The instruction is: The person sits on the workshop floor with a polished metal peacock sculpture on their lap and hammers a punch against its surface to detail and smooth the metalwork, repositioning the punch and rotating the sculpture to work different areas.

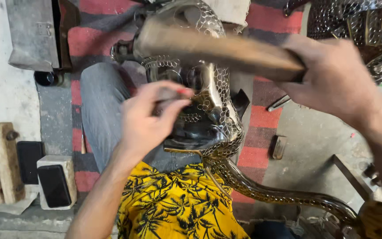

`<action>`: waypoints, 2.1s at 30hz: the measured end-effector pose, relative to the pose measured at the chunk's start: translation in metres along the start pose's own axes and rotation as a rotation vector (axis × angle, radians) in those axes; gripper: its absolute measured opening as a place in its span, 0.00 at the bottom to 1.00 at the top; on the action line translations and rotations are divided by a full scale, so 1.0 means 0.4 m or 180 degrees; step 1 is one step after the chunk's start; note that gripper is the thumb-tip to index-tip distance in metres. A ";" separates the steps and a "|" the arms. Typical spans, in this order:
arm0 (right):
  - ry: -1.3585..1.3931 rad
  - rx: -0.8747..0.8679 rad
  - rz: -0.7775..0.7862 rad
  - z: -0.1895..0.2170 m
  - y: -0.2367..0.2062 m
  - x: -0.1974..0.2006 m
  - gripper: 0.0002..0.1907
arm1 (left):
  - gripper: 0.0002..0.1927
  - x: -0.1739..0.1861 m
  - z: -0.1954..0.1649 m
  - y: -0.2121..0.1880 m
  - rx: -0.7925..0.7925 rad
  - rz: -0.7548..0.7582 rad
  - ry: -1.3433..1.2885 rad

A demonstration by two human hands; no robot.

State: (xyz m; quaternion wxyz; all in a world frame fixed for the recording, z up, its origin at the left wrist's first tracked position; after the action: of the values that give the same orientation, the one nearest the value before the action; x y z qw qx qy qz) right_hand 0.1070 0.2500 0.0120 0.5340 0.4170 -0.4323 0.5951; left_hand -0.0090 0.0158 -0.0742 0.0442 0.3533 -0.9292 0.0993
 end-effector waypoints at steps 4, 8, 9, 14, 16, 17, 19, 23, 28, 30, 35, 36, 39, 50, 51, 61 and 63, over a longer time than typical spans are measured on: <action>0.2193 -0.0954 -0.0952 -0.103 -0.106 -0.130 0.14 | 0.15 0.085 0.001 -0.063 0.0152 -0.0341 -0.0879; 0.3063 -0.2073 -0.1566 -0.155 -0.209 -0.339 0.12 | 0.15 0.051 -0.046 -0.133 0.0353 -0.0262 -0.1057; 0.3426 -0.1864 -0.1771 -0.142 -0.200 -0.373 0.11 | 0.14 0.025 -0.088 -0.141 -0.0051 -0.0130 -0.0810; 0.4449 -0.1537 -0.2420 -0.068 -0.156 -0.465 0.12 | 0.10 -0.046 -0.153 -0.115 -0.0504 0.0187 -0.0185; 0.4796 -0.1312 -0.2737 -0.044 -0.144 -0.451 0.12 | 0.10 -0.026 -0.118 -0.060 0.0126 -0.0108 -0.0072; 0.4490 -0.1449 -0.2773 -0.043 -0.152 -0.440 0.13 | 0.10 -0.014 -0.103 -0.028 0.0426 -0.0244 -0.0011; 0.3900 -0.1822 -0.2783 -0.048 -0.175 -0.416 0.15 | 0.16 -0.020 -0.139 0.056 0.0034 0.0118 -0.0571; 0.3383 -0.1771 -0.2935 -0.037 -0.201 -0.344 0.11 | 0.27 -0.106 -0.207 0.216 -0.0372 0.0996 0.0044; 0.3409 -0.2620 -0.2598 -0.029 -0.278 -0.395 0.12 | 0.27 -0.236 -0.238 0.288 -0.0513 0.2275 0.1375; 0.4008 -0.2072 -0.3280 -0.013 -0.284 -0.399 0.11 | 0.25 -0.275 -0.231 0.292 -0.0570 0.2714 0.2004; 0.4133 -0.1548 -0.3808 -0.004 -0.318 -0.438 0.12 | 0.26 -0.321 -0.219 0.268 -0.0719 0.3526 0.2727; 0.3879 -0.1631 -0.3901 -0.008 -0.335 -0.443 0.12 | 0.27 -0.326 -0.211 0.263 -0.0649 0.3690 0.2875; 0.3129 -0.1607 -0.3818 -0.001 -0.362 -0.445 0.16 | 0.23 -0.337 -0.213 0.253 -0.0735 0.3855 0.3095; 0.0800 -0.1830 -0.3061 0.069 -0.344 -0.395 0.19 | 0.24 -0.362 -0.210 0.235 -0.0639 0.4089 0.3328; 0.0532 -0.1844 -0.2671 0.072 -0.325 -0.385 0.20 | 0.24 -0.360 -0.215 0.237 -0.0649 0.4050 0.3299; 0.2976 -0.1897 -0.3520 0.025 -0.333 -0.396 0.15 | 0.25 -0.254 -0.294 0.245 -0.1209 0.3041 0.2148; 0.3367 -0.2015 -0.3711 0.003 -0.343 -0.406 0.16 | 0.28 -0.240 -0.277 0.254 -0.0888 0.2911 0.1774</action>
State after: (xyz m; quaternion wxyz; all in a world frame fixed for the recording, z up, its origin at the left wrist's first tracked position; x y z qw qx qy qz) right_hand 0.2571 0.2118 -0.1338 0.9787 0.0708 0.0122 0.1922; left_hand -0.0037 0.1764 0.0038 0.2872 -0.1351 -0.9454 0.0741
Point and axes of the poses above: each hand's wrist, its own y-axis towards the middle knuckle, its own x-axis out of the back of the hand, z = x × y, the point moved 9 cm from there along y, towards the middle knuckle, and after that the axes turned 13 degrees about x, right-handed, at the moved point
